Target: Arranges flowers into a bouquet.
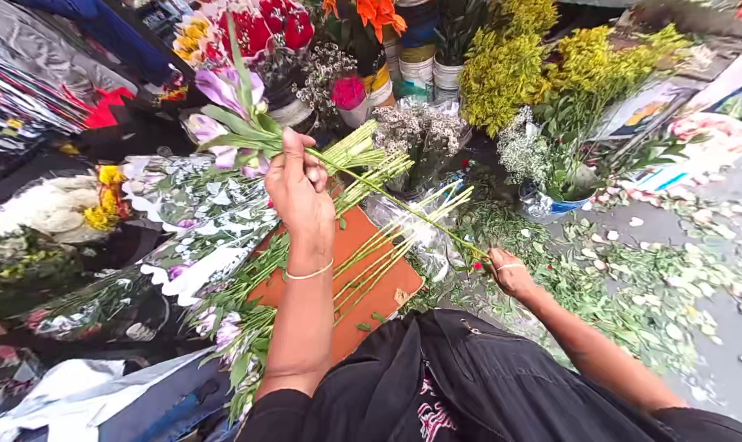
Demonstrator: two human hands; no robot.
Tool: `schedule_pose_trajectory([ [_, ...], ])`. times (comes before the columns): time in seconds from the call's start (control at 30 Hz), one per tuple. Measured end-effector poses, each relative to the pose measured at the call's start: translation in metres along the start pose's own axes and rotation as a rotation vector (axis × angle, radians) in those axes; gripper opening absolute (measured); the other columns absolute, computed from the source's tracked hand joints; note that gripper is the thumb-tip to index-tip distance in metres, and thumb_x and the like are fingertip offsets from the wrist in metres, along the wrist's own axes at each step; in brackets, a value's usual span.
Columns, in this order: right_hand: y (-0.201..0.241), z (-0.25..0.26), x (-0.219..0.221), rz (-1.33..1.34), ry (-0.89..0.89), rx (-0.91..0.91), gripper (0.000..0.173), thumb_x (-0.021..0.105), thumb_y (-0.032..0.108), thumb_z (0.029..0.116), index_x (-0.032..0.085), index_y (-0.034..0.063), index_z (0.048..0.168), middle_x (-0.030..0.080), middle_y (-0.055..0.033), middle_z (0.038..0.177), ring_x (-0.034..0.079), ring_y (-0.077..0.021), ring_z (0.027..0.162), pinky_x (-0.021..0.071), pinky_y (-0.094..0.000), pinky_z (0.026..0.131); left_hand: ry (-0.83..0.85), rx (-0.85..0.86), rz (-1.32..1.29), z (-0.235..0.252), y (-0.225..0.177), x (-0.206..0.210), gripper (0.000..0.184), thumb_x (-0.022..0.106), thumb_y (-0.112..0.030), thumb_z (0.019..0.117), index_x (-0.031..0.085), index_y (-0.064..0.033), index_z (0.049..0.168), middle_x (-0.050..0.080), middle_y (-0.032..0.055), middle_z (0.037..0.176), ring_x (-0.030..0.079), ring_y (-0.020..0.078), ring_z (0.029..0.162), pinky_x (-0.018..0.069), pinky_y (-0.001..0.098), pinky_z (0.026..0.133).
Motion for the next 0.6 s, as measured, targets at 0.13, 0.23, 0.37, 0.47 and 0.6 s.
schedule_pose_trajectory([
  [0.13,-0.136,-0.082,0.049,-0.199,0.392,0.371,0.034,0.051,0.013,0.1051,0.055,-0.0050,0.133,0.062,-0.0313,0.130,0.063,-0.0509,0.117,0.0477,-0.0668,0.098,-0.001,-0.160,-0.002,-0.019,0.041,-0.016,0.026,0.052,-0.023,0.1079,0.067,-0.0084,0.094,0.055,-0.0073,0.064,0.044,-0.0007,0.046,0.0395,0.0119,0.045],
  [0.23,-0.199,-0.108,0.058,-0.245,0.625,0.592,0.043,0.047,0.023,0.1087,0.047,0.0046,0.148,0.057,-0.0282,0.140,0.058,-0.0513,0.124,0.0456,-0.0719,0.097,-0.011,-0.220,-0.014,-0.034,0.054,-0.012,0.025,0.054,-0.022,0.1072,0.069,-0.0064,0.094,0.056,-0.0060,0.064,0.045,-0.0006,0.047,0.0400,0.0121,0.045],
  [0.37,-0.208,-0.082,0.019,-0.286,0.536,0.646,0.047,0.041,0.022,0.1100,0.040,0.0015,0.152,0.051,-0.0309,0.146,0.053,-0.0541,0.129,0.0403,-0.0751,0.100,-0.005,-0.175,-0.043,-0.039,0.041,-0.012,0.026,0.049,-0.020,0.1090,0.065,-0.0065,0.094,0.054,-0.0056,0.063,0.046,0.0009,0.047,0.0416,0.0133,0.045],
  [0.47,-0.242,-0.093,-0.007,-0.323,0.524,0.741,0.042,0.041,0.018,0.1090,0.044,-0.0018,0.146,0.053,-0.0333,0.141,0.056,-0.0547,0.125,0.0436,-0.0739,0.098,0.008,-0.008,-0.057,-0.018,-0.013,-0.036,0.036,0.031,-0.026,0.1135,0.060,-0.0128,0.096,0.050,-0.0095,0.063,0.045,-0.0012,0.047,0.0421,0.0111,0.048],
  [0.6,-0.284,-0.145,0.005,-0.298,0.880,0.903,0.075,0.079,0.031,0.0902,0.045,0.0144,0.154,0.037,-0.0346,0.155,0.038,-0.0544,0.142,0.0357,-0.0735,0.107,0.105,0.117,-0.126,-0.008,-0.057,-0.054,0.038,0.030,-0.026,0.1134,0.057,-0.0111,0.091,0.046,-0.0076,0.064,0.043,-0.0005,0.048,0.0428,0.0105,0.050],
])
Point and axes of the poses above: each hand's wrist, its own z-axis towards the middle knuckle, its own x-axis out of the palm, y = z × x, the point moved 10 cm from there along z, towards the middle knuckle
